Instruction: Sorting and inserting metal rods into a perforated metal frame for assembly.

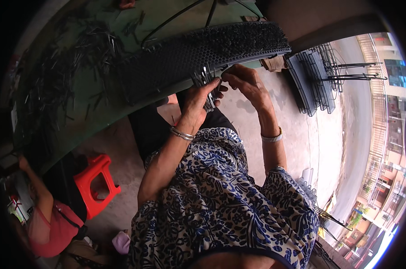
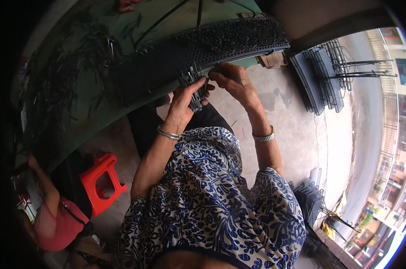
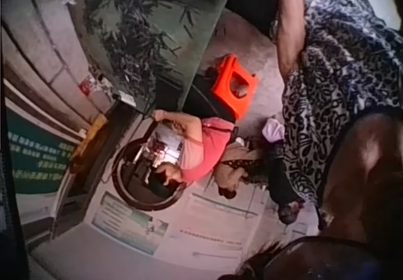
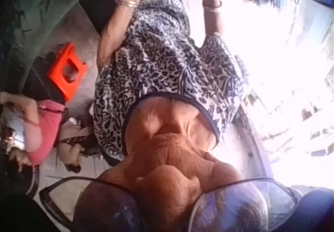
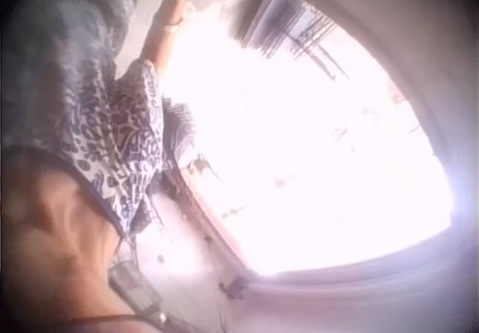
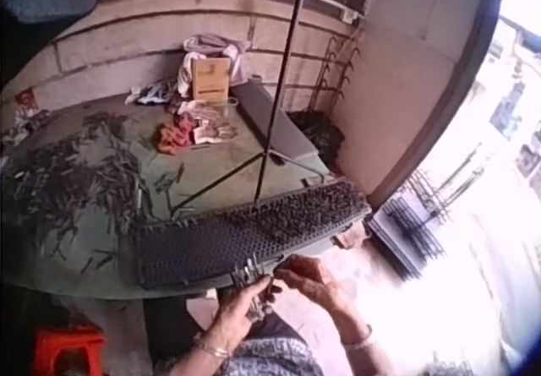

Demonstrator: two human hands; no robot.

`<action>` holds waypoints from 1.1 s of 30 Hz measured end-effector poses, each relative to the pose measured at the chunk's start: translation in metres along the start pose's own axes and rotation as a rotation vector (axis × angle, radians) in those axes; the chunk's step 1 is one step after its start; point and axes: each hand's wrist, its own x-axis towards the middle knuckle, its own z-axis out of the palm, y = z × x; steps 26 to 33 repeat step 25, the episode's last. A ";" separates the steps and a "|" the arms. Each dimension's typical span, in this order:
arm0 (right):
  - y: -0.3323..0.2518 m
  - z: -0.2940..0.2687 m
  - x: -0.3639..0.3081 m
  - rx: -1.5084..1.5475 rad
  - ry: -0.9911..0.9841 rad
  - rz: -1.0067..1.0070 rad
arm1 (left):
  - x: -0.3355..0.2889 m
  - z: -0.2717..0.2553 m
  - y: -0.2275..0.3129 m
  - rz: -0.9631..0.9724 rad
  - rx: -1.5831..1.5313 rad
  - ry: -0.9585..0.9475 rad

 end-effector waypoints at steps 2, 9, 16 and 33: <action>-0.005 0.002 0.006 -0.025 0.009 -0.004 | 0.003 -0.004 0.001 -0.006 -0.032 0.011; 0.000 0.014 0.061 -0.436 0.585 -0.345 | 0.004 -0.009 0.016 -0.004 -0.126 0.046; 0.014 0.022 0.089 -0.622 0.606 -0.507 | 0.003 -0.010 0.016 0.006 -0.076 0.042; 0.008 0.025 0.087 -0.756 0.507 -0.426 | 0.001 -0.010 0.016 0.002 -0.087 0.019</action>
